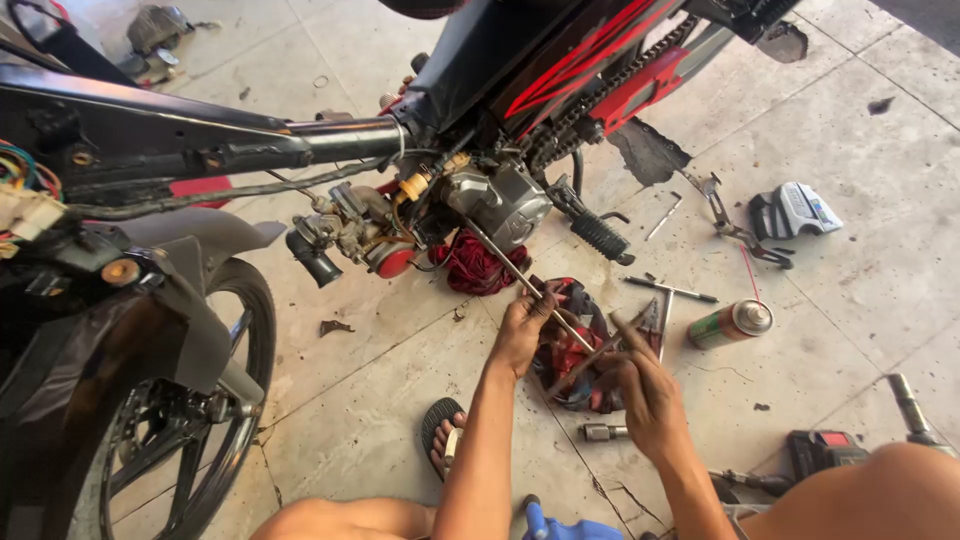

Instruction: Repairing a motorcycle engine by using a T-handle wrench and other tools to adjust components

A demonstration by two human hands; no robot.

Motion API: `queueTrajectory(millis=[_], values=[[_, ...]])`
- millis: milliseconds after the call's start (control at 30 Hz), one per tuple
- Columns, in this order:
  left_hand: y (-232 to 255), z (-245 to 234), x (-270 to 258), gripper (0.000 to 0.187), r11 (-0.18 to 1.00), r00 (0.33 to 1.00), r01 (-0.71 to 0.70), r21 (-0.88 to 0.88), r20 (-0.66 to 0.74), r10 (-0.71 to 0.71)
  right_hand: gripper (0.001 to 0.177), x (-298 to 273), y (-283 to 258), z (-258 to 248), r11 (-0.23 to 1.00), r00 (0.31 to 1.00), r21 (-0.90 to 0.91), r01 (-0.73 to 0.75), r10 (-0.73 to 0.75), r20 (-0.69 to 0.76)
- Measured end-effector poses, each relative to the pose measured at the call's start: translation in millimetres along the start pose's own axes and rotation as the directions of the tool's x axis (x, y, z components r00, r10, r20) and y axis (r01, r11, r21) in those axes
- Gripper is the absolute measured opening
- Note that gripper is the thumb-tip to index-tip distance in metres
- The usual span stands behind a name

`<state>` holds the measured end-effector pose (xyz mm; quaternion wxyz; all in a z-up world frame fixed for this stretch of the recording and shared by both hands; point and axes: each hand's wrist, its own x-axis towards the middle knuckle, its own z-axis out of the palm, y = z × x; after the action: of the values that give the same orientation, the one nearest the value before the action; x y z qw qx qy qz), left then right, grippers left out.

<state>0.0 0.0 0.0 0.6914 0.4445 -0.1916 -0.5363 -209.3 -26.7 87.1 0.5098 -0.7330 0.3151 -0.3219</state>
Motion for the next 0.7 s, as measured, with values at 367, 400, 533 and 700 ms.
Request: queueTrajectory(millis=[367, 400, 533, 700], values=[[6.2, 3.5, 0.1, 0.039, 0.997, 0.998, -0.040, 0.068, -0.047, 0.043, 0.027, -4.7, 2.5, 6.0, 0.896, 0.907, -0.434, -0.093, 0.255, 0.334], [4.8, 2.6, 2.8, 0.040, 0.997, 0.996, -0.021, 0.071, -0.080, 0.026, 0.026, -8.3, -1.5, 9.4, 0.956, 0.804, -0.281, -0.087, 0.234, 0.546], [6.1, 2.0, -2.9, 0.036, 0.999, 0.995, 0.006, 0.036, -0.104, -0.002, 0.049, -8.5, 26.2, -1.7, 0.996, 0.993, 0.021, -0.088, 0.086, 0.077], [6.7, 1.2, 2.3, 0.034, 0.996, 0.996, -0.084, -0.014, -0.038, 0.084, 0.054, -3.7, -6.5, -4.2, 0.805, 0.780, 0.083, -0.588, 0.536, 0.323]])
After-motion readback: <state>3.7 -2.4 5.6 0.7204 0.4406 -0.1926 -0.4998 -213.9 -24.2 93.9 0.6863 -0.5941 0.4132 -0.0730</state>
